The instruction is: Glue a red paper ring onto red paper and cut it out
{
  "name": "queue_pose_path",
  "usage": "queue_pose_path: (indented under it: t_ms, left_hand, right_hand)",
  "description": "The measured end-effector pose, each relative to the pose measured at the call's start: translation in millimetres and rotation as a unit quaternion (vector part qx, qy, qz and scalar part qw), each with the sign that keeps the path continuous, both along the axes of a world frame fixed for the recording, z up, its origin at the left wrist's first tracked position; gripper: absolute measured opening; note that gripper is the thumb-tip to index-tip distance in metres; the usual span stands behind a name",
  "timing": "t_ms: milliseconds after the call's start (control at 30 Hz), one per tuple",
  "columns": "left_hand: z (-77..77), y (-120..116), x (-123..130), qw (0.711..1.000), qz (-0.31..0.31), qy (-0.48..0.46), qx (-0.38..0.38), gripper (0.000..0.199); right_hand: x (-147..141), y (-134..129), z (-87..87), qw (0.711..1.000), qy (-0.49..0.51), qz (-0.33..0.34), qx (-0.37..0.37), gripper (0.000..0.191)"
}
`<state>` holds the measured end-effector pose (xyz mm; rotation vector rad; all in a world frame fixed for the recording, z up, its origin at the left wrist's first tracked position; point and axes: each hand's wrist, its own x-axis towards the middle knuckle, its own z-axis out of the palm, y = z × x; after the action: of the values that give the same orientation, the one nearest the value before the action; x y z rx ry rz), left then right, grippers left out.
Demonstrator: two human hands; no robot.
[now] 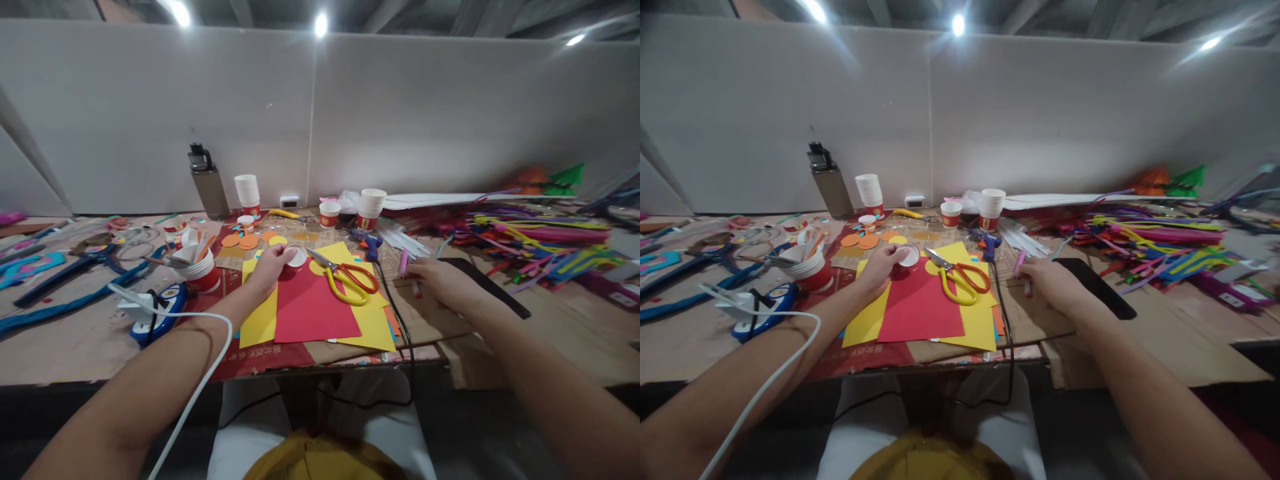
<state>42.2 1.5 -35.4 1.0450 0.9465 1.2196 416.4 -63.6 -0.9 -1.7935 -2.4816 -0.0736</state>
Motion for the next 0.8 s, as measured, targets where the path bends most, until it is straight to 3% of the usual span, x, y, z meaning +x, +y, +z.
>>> queue_pose_path:
  t_ms: [200, 333, 433, 533, 667, 800]
  left_hand:
    - [0.1, 4, -1, 1.000, 0.017, 0.000, 0.003, 0.046]
    - [-0.8, 6, 0, 1.000, 0.016, -0.010, 0.015, 0.046]
    - [-0.8, 8, -1, 0.999, 0.015, -0.019, 0.025, 0.043]
    - [0.6, 10, -2, 0.999, 0.015, -0.031, 0.031, 0.040]
    - [4.3, 9, 0, 0.998, 0.019, -0.050, 0.035, 0.036]
    - [8.7, 4, 3, 0.998, 0.007, -0.067, 0.008, 0.029]
  right_hand:
    - [18, 7, 3.2, 0.991, 0.030, 0.126, 0.023, 0.026]
    - [17, 5, 7.5, 0.984, 0.012, 0.100, 0.147, 0.008]
    - [-11, 1, 15.6, 0.957, 0.073, 0.086, 0.269, 0.010]
    - [-61, -4, 26.6, 0.901, 0.219, 0.112, 0.357, 0.013]
    - [-133, -3, 43.0, 0.843, 0.437, 0.119, 0.290, 0.011]
    - [-182, 7, 48.9, 0.814, 0.538, 0.156, 0.153, 0.004]
